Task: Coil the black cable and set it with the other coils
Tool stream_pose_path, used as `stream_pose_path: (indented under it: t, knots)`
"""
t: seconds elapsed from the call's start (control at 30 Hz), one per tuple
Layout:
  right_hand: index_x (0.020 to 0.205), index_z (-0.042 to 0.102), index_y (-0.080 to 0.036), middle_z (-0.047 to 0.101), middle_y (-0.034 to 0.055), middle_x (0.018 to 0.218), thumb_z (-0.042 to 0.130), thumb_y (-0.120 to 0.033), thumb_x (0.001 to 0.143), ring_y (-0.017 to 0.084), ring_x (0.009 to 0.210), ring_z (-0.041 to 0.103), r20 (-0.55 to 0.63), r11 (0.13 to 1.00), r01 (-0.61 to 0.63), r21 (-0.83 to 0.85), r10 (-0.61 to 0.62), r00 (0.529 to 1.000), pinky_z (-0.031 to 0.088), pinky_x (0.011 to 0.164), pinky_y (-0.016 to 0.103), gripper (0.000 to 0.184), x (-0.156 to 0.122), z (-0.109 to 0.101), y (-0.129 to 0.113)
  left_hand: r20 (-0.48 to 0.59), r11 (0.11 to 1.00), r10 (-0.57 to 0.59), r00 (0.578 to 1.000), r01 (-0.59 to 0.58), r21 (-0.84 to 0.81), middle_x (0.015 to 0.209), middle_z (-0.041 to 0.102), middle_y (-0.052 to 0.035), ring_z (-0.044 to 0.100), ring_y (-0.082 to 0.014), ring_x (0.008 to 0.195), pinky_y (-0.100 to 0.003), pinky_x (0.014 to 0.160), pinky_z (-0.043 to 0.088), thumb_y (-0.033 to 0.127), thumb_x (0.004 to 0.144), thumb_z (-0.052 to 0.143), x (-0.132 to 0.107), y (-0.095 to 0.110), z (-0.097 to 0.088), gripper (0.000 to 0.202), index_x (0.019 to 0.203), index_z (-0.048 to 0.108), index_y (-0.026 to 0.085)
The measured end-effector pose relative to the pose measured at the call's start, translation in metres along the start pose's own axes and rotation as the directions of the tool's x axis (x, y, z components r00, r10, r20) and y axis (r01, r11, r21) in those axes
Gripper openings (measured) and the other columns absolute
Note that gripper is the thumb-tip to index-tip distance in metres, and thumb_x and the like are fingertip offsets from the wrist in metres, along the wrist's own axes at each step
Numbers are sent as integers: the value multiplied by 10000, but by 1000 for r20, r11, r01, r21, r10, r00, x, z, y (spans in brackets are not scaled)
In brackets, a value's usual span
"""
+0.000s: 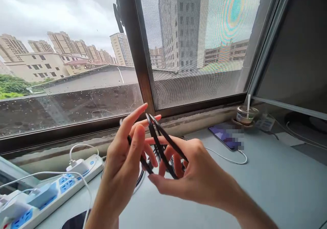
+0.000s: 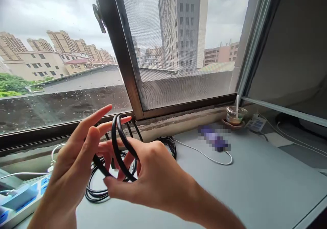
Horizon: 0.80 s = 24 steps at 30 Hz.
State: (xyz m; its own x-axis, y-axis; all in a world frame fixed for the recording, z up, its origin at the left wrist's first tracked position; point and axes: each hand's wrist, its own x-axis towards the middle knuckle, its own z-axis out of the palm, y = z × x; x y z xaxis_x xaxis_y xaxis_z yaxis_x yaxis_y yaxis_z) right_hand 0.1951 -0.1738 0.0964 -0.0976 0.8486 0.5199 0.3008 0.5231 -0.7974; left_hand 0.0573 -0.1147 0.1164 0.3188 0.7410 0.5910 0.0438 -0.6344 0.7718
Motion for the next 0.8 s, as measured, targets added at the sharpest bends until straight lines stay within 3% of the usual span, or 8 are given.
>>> stream_pose_path:
  t: [0.2,0.33,0.43,0.53,0.6,0.67,0.73,0.8]
  knots:
    - [873,650,-215,517,-76,577,634,-251,780,40,468,376,-113,998,4,-67,-12,994,329,450,137,101,2,-8,3,-32,992,92,995,-89,89,965,680,-87,531,-82,385,-191,307,432,422,838,559,9,-7,-8,481,1303,505,311]
    - [785,610,-175,588,-28,653,539,-355,880,63,538,441,-173,990,-44,-135,20,985,349,506,172,216,7,-17,6,-19,987,93,996,-90,133,923,691,-100,534,-98,375,-208,308,422,432,832,567,14,-13,-14,485,1292,519,284]
    - [818,567,-172,611,0,721,483,-384,917,84,611,512,-235,998,-66,12,67,970,408,545,179,249,10,-24,11,66,987,131,989,-136,86,1113,647,-157,557,-115,401,-255,334,454,528,855,472,16,-16,-26,513,1306,506,284]
    - [929,520,-203,574,-25,696,467,-426,924,69,525,512,-246,958,-42,284,115,962,401,441,158,229,10,-31,14,61,983,185,981,-185,-1,1218,590,-179,555,-114,398,-272,315,440,612,820,442,17,-18,-39,597,1316,485,283]
    - [1011,486,-239,548,-54,679,448,-438,932,37,400,441,-211,914,-41,403,136,968,304,337,137,218,9,-33,13,-33,977,210,977,-211,-36,1051,671,-134,512,-93,345,-245,278,397,639,787,460,18,-18,-44,557,1166,567,245]
    - [1046,474,-254,528,-71,645,434,-457,935,15,326,339,-160,908,-56,415,134,978,227,303,135,235,6,-33,10,-103,974,209,972,-216,-67,748,694,-49,469,-81,303,-205,246,347,632,761,511,18,-18,-44,443,851,568,202]
    - [1092,481,-250,526,-68,637,484,-465,910,18,358,337,-91,935,-110,336,148,985,281,345,137,282,3,-29,7,-76,980,165,983,-172,-102,542,624,8,456,-85,292,-177,236,325,600,749,568,17,-19,-36,428,680,443,196]
    - [1166,477,-257,542,-55,684,614,-444,832,35,441,392,-26,965,-155,210,164,986,353,411,141,406,1,-23,5,16,989,100,995,-97,-114,498,602,24,462,-90,298,-165,242,329,546,749,615,14,-20,-24,398,687,426,201]
